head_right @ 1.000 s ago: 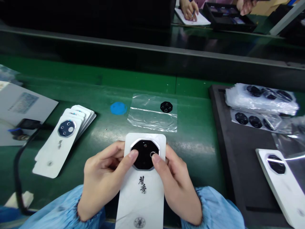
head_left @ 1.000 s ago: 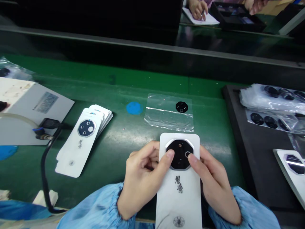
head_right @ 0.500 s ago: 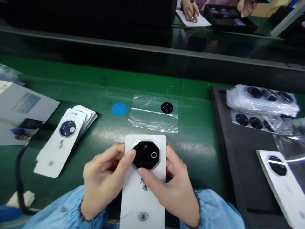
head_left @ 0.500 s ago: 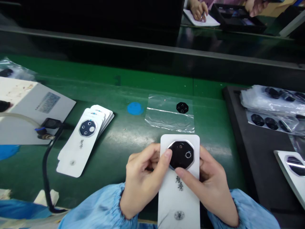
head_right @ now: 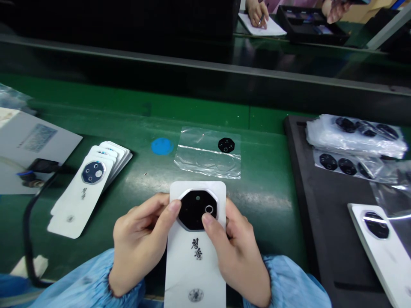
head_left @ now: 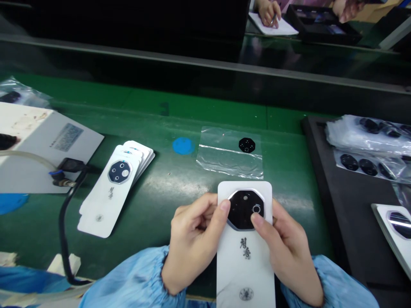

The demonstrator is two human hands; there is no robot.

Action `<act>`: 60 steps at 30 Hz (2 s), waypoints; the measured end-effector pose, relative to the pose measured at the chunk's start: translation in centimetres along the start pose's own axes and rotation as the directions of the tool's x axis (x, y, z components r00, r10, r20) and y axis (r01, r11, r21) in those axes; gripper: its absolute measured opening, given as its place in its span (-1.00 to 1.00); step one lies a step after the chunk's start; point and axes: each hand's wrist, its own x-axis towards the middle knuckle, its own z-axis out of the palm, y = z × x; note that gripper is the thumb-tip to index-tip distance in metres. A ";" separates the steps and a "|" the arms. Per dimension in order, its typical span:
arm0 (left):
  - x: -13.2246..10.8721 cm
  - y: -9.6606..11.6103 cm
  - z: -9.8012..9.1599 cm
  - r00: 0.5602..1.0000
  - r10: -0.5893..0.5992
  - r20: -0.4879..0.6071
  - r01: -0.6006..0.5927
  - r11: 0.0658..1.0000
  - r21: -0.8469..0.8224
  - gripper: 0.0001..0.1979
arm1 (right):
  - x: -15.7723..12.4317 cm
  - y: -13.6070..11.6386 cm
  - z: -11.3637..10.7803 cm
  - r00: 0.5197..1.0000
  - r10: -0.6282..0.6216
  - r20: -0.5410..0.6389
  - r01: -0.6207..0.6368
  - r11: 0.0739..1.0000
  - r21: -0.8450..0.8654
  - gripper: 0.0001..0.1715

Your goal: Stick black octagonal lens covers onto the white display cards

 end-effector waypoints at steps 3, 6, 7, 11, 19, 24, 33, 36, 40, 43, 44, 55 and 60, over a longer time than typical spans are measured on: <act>0.0 0.0 0.1 0.999 -0.036 0.011 0.036 0.999 -0.024 -0.74 | -0.1 0.1 -0.2 1.000 0.022 0.012 -0.022 1.000 0.000 -0.77; 0.0 0.0 0.1 0.998 -0.062 0.017 0.063 0.997 -0.043 -0.73 | -0.3 0.2 -0.5 0.998 0.051 0.022 -0.051 0.999 -0.003 -0.74; 0.0 0.0 0.1 0.998 -0.064 0.016 0.065 0.997 -0.048 -0.73 | -0.3 0.2 -0.5 0.998 0.057 0.026 -0.057 0.998 -0.007 -0.73; 0.0 0.0 0.0 0.997 -0.078 0.020 0.079 0.996 -0.043 -0.75 | -0.3 0.1 -0.4 0.999 0.033 0.009 -0.033 0.999 -0.018 -0.74; -0.2 0.1 -0.1 0.999 -0.036 0.016 0.036 0.999 -0.002 -0.78 | -0.6 -0.4 0.1 0.998 0.037 -0.044 -0.039 0.999 -0.034 -0.67; -0.2 0.0 0.0 1.000 -0.014 0.015 0.014 1.000 -0.005 -0.81 | -0.7 -0.4 0.1 0.997 0.012 -0.074 -0.018 0.997 -0.079 -0.66; -0.1 0.3 -0.1 1.000 -0.007 0.014 0.007 1.000 -0.007 -0.79 | -0.7 -0.6 0.0 0.996 0.082 -0.041 -0.084 0.995 -0.051 -0.64; -0.2 0.2 -0.2 1.000 -0.015 0.022 0.016 1.000 -0.019 -0.79 | -0.7 -0.6 0.0 0.995 0.082 -0.054 -0.085 0.995 -0.052 -0.66; -0.1 0.1 -0.3 0.999 -0.020 0.029 0.021 0.999 -0.025 -0.78 | -0.7 -0.5 0.1 0.995 0.076 -0.061 -0.079 0.996 -0.048 -0.68; -0.1 0.1 -0.3 0.999 -0.027 0.031 0.028 0.999 -0.022 -0.77 | -0.7 -0.5 0.1 0.995 0.079 -0.063 -0.081 0.996 -0.028 -0.69; -0.1 0.1 -0.3 0.999 -0.029 0.030 0.030 0.999 -0.020 -0.76 | -0.7 -0.5 0.1 0.995 0.081 -0.065 -0.082 0.996 -0.025 -0.69; -0.3 0.2 -0.2 0.999 0.035 0.001 -0.035 0.999 -0.020 -0.84 | -0.6 -0.4 0.0 0.997 0.055 -0.050 -0.057 0.997 -0.053 -0.68; -0.4 0.2 -0.2 0.998 0.057 -0.004 -0.057 0.998 -0.012 -0.86 | -0.5 0.2 -0.4 1.000 -0.019 0.019 0.018 1.000 0.016 -0.72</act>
